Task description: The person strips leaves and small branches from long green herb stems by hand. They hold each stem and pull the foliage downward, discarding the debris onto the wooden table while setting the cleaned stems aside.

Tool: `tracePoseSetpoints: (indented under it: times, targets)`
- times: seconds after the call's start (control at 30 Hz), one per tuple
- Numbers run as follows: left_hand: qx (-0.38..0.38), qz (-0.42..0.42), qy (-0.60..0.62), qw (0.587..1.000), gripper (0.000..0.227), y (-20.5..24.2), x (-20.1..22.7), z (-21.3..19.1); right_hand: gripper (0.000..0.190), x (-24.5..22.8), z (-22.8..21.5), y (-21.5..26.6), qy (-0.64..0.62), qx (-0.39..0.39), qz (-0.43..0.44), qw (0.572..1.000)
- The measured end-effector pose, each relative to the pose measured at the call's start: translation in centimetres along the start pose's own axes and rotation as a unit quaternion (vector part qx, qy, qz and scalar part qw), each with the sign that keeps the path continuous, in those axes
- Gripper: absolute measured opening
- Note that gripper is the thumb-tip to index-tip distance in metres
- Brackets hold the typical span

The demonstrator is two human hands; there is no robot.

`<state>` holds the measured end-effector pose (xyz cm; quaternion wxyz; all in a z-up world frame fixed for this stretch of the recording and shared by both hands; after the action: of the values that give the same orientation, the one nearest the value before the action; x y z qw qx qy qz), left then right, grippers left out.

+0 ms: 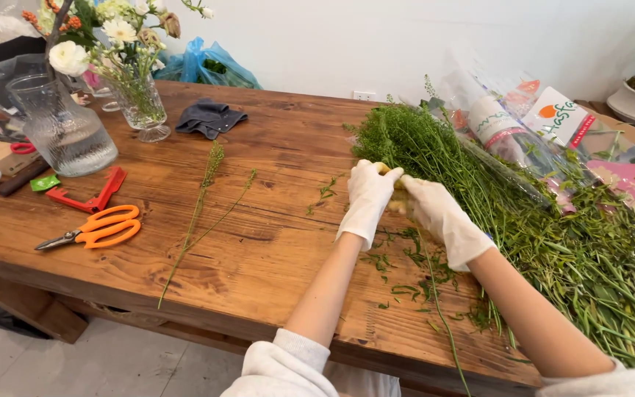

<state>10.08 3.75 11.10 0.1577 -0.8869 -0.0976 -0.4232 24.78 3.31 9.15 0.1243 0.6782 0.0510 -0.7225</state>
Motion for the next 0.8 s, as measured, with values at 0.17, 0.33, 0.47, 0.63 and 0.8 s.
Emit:
tracePoseSetpoints:
  times: [0.17,0.33,0.47,0.63,0.8]
  targets:
    - [-0.006,0.008,0.069,0.998,0.041,0.2,-0.7,1.3,0.072,0.5,0.6,3.6,0.02,-0.05,-0.019,0.998]
    - [0.037,-0.031,0.219,0.974,0.029,1.4,-0.2,-3.5,0.054,-1.1,-1.5,5.8,0.064,-0.042,-0.027,0.997]
    - [0.107,-0.092,0.245,0.959,0.022,-1.1,-3.8,-6.1,0.037,-1.9,-3.8,5.3,0.065,-0.044,-0.014,0.997]
    - [-0.009,-0.105,0.17,0.98,0.033,7.6,1.2,-8.6,0.034,-3.0,-4.6,4.2,0.035,-0.072,-0.031,0.996]
    - [-0.12,-0.013,0.348,0.93,0.035,7.1,1.4,-5.0,0.036,-4.4,-2.5,4.4,-0.005,-0.125,-0.058,0.99]
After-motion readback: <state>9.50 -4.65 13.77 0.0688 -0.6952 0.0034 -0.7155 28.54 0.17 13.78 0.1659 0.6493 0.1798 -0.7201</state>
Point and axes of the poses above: each hand's wrist, its own y-axis away from the middle knuckle, its own z-axis out of the palm, x = y × z, the point moved 4 cm from there along -y, towards the middle knuckle
